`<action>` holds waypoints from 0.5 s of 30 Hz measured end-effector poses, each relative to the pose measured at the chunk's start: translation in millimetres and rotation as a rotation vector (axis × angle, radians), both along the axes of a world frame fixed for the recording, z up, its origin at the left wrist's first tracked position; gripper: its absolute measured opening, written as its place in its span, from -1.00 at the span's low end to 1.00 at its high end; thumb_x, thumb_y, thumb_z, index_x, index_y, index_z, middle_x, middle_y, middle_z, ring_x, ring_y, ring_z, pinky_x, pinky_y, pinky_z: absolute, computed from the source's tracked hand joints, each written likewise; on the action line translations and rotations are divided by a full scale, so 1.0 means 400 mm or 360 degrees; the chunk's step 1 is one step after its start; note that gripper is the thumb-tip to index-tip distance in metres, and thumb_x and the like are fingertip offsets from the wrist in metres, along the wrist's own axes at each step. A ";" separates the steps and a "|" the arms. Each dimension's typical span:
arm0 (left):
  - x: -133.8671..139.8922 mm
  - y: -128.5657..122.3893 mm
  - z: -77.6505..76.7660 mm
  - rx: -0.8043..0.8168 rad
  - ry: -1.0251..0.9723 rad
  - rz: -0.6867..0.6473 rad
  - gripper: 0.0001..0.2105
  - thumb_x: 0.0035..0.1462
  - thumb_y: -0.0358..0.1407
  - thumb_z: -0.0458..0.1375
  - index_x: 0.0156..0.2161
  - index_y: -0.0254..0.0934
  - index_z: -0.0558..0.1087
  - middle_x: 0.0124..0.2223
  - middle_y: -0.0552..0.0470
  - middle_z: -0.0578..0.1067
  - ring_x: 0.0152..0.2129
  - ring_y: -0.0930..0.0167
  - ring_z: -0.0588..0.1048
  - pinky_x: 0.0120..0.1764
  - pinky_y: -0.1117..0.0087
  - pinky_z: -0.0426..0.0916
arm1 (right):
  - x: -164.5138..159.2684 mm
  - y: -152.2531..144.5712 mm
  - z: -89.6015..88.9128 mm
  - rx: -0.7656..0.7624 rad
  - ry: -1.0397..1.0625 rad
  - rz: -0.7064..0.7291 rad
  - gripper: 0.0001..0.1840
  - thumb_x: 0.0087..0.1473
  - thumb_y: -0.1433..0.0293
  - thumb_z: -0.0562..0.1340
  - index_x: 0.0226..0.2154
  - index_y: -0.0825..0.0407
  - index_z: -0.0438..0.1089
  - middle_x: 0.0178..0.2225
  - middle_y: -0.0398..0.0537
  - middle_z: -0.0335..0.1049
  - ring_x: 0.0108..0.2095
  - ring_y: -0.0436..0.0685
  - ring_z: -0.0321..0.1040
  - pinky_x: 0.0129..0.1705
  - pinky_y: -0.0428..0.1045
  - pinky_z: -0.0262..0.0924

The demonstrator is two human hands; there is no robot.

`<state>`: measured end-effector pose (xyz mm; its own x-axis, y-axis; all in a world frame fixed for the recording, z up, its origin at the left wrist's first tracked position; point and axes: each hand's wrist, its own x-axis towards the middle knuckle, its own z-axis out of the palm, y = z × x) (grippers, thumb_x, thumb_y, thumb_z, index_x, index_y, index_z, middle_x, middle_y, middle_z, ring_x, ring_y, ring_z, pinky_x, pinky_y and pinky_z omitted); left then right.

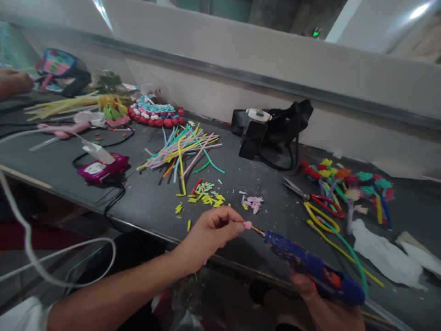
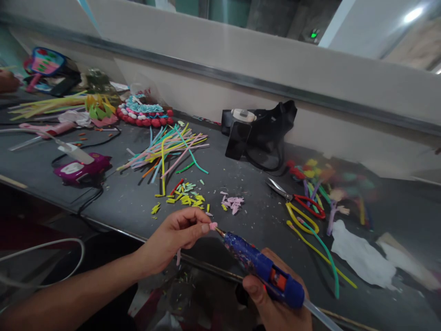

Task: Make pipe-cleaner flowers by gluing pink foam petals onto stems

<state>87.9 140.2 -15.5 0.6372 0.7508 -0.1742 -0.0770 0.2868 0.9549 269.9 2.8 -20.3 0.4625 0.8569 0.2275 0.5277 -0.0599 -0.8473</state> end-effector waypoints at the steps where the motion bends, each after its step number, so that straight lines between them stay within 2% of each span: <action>1: -0.001 0.000 -0.001 0.0005 -0.0003 -0.0004 -0.76 0.08 -0.14 0.26 -0.35 -0.30 0.44 -0.53 0.20 0.20 -0.63 0.60 0.06 -0.60 0.54 -0.05 | 0.000 0.000 -0.001 -0.0008 0.0012 0.0004 -0.48 -0.06 -0.13 0.25 -0.66 -0.05 0.28 -0.68 -0.18 0.24 -0.64 0.05 0.15 -0.58 -0.05 0.14; 5: -0.003 0.000 -0.003 0.0023 -0.0010 -0.0015 -0.77 0.10 -0.14 0.24 -0.35 -0.30 0.44 -0.53 0.20 0.20 -0.63 0.60 0.05 -0.60 0.54 -0.06 | -0.001 0.000 0.000 -0.0008 0.0051 0.0037 -0.52 -0.06 -0.10 0.26 -0.64 -0.07 0.32 -0.68 -0.16 0.25 -0.64 0.07 0.16 -0.58 -0.03 0.14; 15: -0.004 -0.001 -0.002 0.0024 -0.0008 -0.0012 -0.76 0.09 -0.13 0.25 -0.35 -0.30 0.44 -0.52 0.20 0.19 -0.63 0.60 0.05 -0.59 0.54 -0.07 | 0.006 0.001 0.002 -0.0051 0.0135 0.0100 -0.54 -0.06 -0.03 0.31 -0.67 -0.08 0.26 -0.70 -0.16 0.22 -0.65 0.07 0.16 -0.60 -0.02 0.08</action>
<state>86.3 140.0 -16.2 0.6437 0.7484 -0.1599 -0.0794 0.2731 0.9587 272.3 3.2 -19.5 0.4240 0.8911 0.1619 0.4580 -0.0567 -0.8872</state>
